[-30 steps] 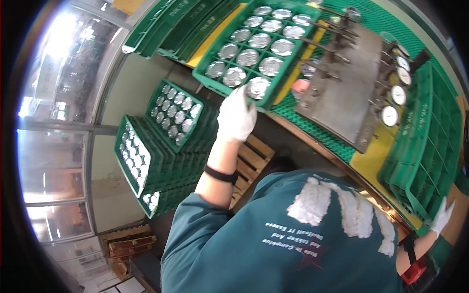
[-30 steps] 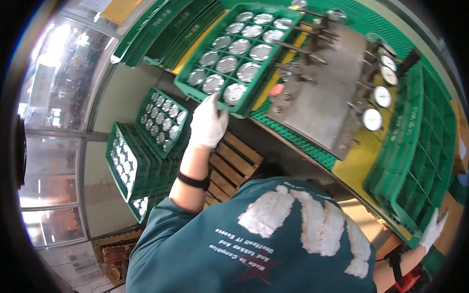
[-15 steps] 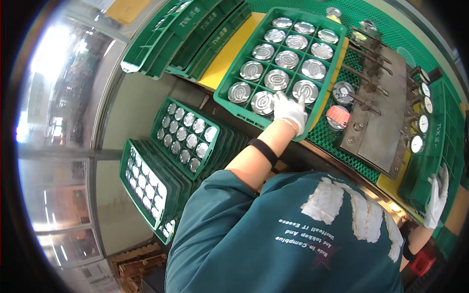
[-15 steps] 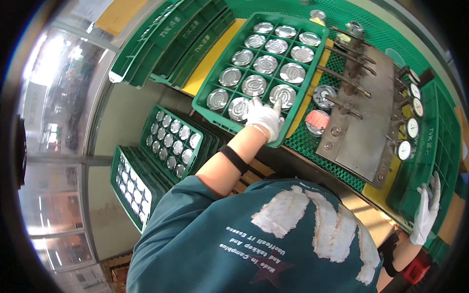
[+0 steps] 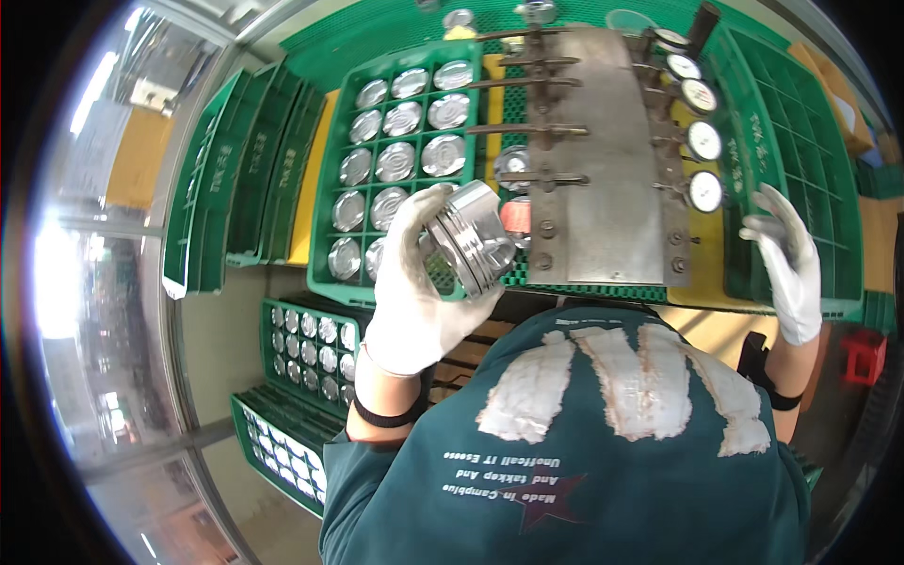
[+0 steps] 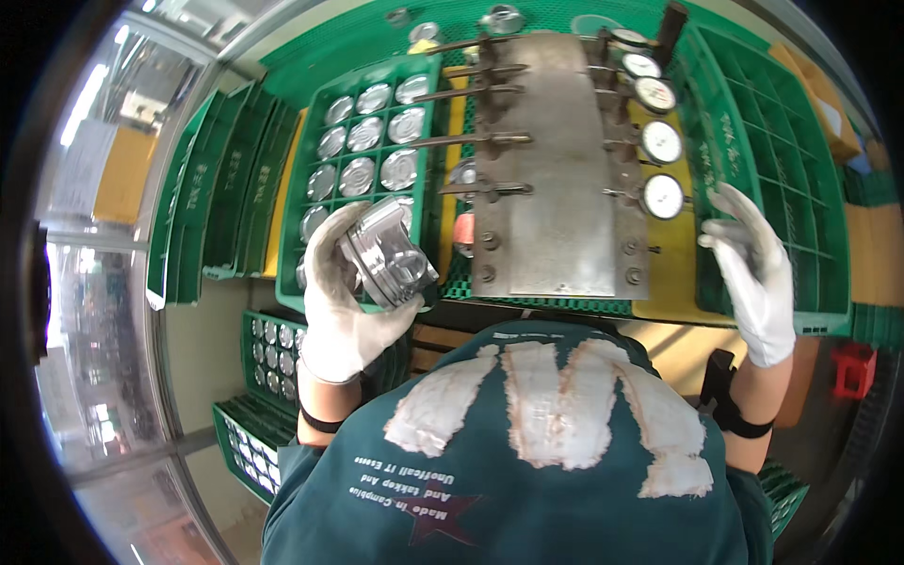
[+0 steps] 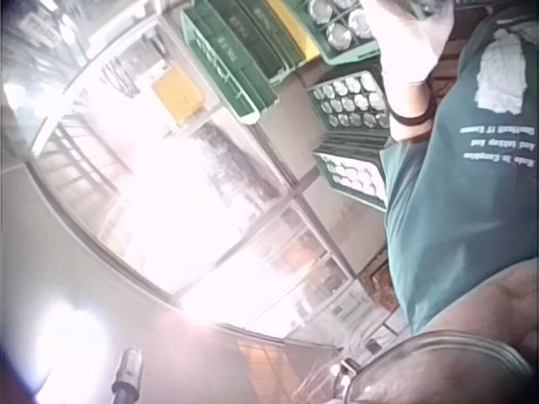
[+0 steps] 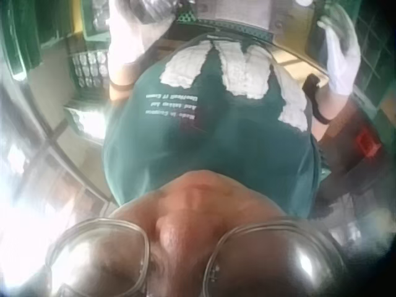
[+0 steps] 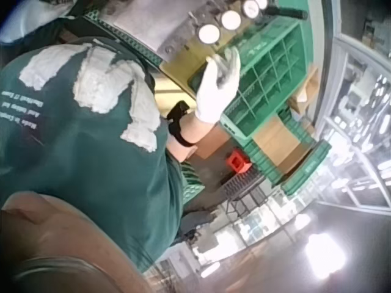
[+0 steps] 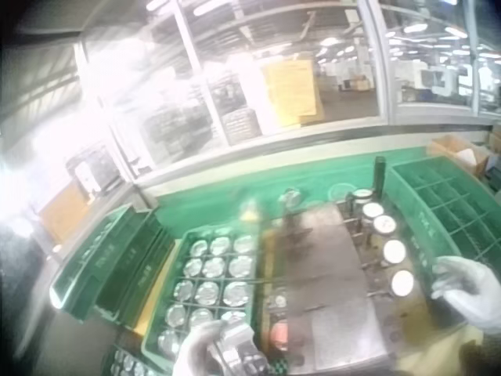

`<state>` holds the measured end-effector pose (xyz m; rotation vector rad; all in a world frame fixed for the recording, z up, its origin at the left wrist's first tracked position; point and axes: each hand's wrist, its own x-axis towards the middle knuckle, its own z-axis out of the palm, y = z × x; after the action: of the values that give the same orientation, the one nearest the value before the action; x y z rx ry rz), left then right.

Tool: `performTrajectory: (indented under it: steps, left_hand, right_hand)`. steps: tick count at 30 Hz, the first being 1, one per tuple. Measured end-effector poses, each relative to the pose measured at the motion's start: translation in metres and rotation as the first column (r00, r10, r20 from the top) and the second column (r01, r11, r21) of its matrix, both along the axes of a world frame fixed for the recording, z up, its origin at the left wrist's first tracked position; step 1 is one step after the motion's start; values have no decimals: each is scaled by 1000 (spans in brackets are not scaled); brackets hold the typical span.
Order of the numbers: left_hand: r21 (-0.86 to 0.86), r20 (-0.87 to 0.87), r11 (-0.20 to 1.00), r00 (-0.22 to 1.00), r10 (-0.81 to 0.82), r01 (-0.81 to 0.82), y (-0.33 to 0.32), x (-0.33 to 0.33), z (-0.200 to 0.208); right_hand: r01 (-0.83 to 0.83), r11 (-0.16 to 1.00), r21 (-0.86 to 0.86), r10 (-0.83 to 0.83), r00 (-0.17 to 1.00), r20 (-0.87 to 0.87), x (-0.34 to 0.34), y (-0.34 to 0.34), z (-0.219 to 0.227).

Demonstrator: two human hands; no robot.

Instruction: Inspecting metal pistons using a dial gauge station and sorting them into plastic crates.

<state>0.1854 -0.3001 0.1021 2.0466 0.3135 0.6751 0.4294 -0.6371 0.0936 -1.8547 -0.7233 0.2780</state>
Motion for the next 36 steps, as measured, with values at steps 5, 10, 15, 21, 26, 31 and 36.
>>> performTrajectory:
  steps: [5,10,15,21,26,31,36]
  left_hand:
    - [499,50,858,985,-167,121,-28,45,11]
    - [310,129,894,918,-376,322,-44,80,6]
    - [477,-347,691,839,-420,543,-57,120,-3]
    - [613,-447,499,789,-421,613,-56,145,-30]
    - [655,-305,650,922,-238,384,-62,135,-40]
    - [621,-234,729,956,-179,288,-61,149,-56]
    - [513,-164,803,953,-254,303,-51,162,-68]
  right_hand:
    - [-51,998,-20,51,999,-3,1,6,8]
    - [-55,998,8,55,996,-71,-5,3,1]
    - [-187,980,-73,185,982,-22,-5,19,-2]
    - [-296,955,25,294,931,-216,-16,35,-16]
    - [-411,909,-68,286,734,-616,-27,48,-21]
    - [-350,934,-73,289,858,-425,-38,69,-53]
    - [-297,955,-8,258,844,-471,-40,76,-62]
